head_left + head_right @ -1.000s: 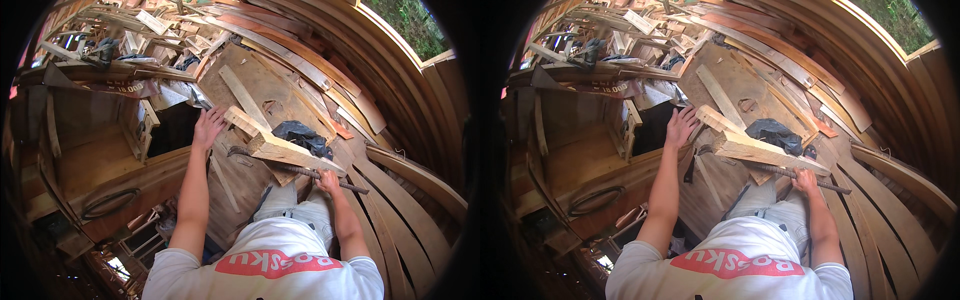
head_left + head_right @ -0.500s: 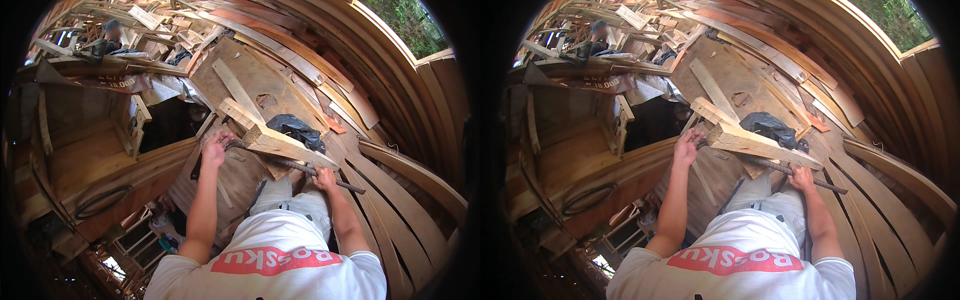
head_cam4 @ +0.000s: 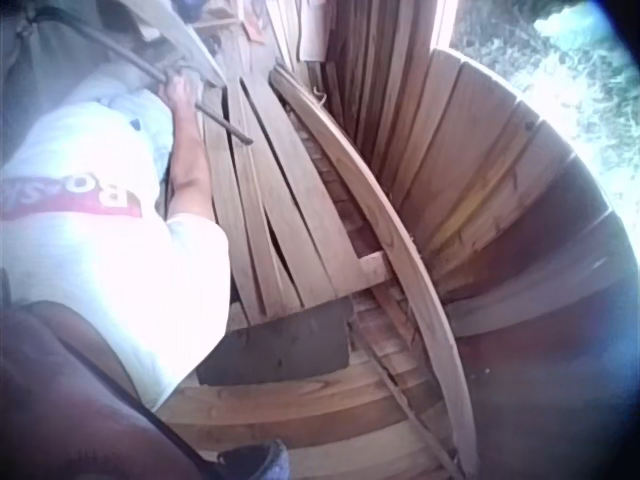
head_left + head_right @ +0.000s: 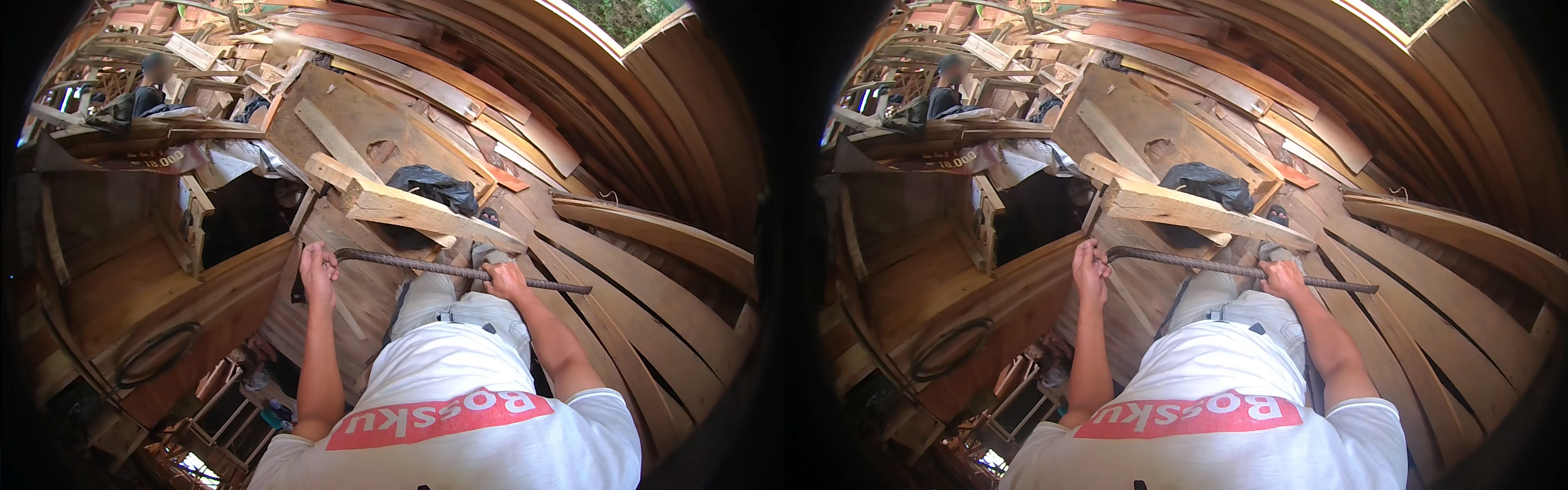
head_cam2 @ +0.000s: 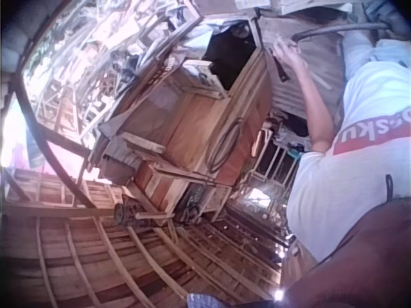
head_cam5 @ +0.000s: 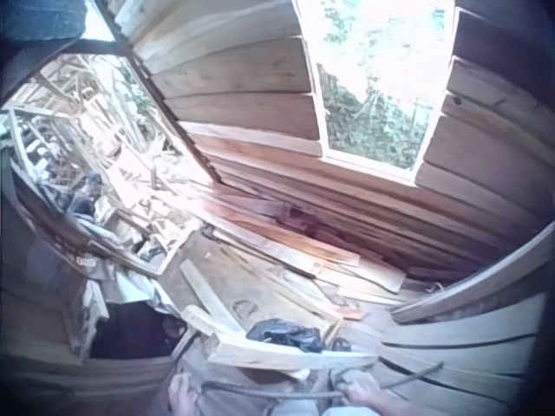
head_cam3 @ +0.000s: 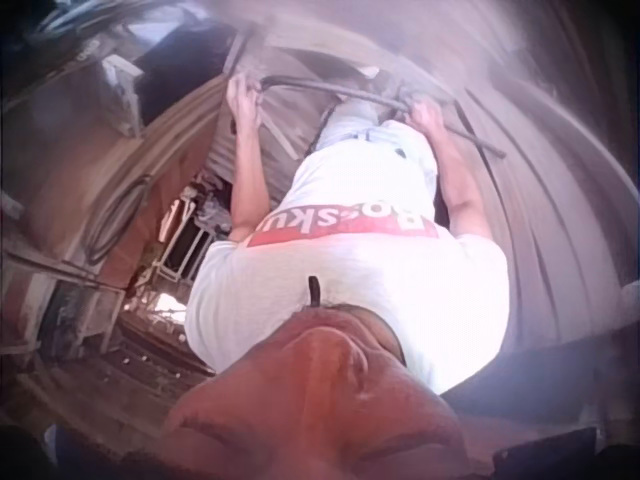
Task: The person uses a crowbar to pry apart wooden planks and beams in a cluttered wooden structure. They repeatedly insert the tool into gaps, lever the wood to break connections, and pull out loose pieces of timber.
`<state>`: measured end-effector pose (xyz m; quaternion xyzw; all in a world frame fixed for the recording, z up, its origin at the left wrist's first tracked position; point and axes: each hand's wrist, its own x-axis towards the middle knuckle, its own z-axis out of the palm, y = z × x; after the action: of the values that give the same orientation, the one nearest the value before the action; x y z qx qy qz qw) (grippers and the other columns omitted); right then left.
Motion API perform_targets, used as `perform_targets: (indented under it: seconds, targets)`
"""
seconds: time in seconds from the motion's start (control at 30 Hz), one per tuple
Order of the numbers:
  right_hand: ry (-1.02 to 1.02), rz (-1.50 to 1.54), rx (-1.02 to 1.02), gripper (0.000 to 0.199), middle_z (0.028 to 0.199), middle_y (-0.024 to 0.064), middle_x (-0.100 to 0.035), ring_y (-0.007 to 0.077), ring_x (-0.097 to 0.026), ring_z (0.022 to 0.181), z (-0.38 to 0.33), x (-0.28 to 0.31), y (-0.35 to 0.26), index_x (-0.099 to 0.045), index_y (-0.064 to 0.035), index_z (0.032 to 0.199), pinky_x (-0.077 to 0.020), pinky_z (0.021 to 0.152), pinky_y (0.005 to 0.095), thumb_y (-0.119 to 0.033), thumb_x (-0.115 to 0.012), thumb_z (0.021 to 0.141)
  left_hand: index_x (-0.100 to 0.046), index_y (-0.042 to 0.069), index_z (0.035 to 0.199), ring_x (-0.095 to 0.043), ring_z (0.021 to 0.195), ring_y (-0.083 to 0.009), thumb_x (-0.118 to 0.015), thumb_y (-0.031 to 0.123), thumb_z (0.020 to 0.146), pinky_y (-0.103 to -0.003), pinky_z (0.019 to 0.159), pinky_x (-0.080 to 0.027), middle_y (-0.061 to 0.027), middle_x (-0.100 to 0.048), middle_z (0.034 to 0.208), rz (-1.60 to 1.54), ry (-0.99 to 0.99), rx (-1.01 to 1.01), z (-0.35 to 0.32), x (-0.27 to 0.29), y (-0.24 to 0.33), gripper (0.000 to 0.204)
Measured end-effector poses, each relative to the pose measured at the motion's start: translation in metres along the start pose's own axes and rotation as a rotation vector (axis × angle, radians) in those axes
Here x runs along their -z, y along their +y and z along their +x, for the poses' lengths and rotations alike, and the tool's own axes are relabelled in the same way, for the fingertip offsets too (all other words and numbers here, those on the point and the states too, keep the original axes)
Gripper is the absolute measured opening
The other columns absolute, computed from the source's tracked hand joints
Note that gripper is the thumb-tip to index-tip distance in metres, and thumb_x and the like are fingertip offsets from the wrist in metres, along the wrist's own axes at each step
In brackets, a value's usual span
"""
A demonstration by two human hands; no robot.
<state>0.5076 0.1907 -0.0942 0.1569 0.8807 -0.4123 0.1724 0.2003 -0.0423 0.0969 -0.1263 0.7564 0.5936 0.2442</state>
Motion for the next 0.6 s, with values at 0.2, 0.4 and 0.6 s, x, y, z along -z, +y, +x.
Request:
perform_targets:
  seconds: [0.2, 0.4, 0.6]
  targets:
    - [-0.093, -0.135, -0.036, 0.037, 0.084, 0.0190, -0.069, 0.0374, -0.066, 0.084, -0.005, 0.013, 0.011, -0.066, -0.0104, 0.106, -0.0504, 0.077, 0.0496, -0.030, -0.067, 0.074, -0.059, 0.006, 0.095, -0.044, 0.052, -0.0037, -0.048, 0.029, 0.103, -0.018, 0.046, -0.035, -0.0009, -0.055, 0.069, 0.009, 0.046, 0.029, -0.028, 0.014, -0.040, 0.026]
    - [-0.176, -0.161, -0.067, 0.032, 0.085, 0.0195, -0.069, 0.0367, -0.067, 0.088, -0.006, 0.014, 0.015, -0.067, -0.0110, 0.098, -0.0516, 0.082, 0.0469, -0.031, -0.069, 0.074, -0.061, 0.003, 0.101, -0.046, 0.060, -0.0062, -0.050, 0.027, 0.101, -0.020, 0.053, -0.039, -0.0037, -0.060, 0.078, -0.042, 0.025, 0.061, -0.048, 0.036, -0.050, 0.026]
    - [-0.239, -0.219, -0.112, 0.029, 0.084, 0.0197, -0.069, 0.0368, -0.067, 0.089, -0.006, 0.026, 0.004, -0.066, -0.0100, 0.097, -0.0515, 0.083, 0.0469, -0.029, -0.069, 0.075, -0.060, 0.000, 0.111, -0.047, 0.063, -0.0043, -0.051, 0.022, 0.101, -0.019, 0.056, -0.038, -0.0035, -0.062, 0.082, -0.236, 0.099, 0.085, -0.056, 0.070, -0.086, 0.026]
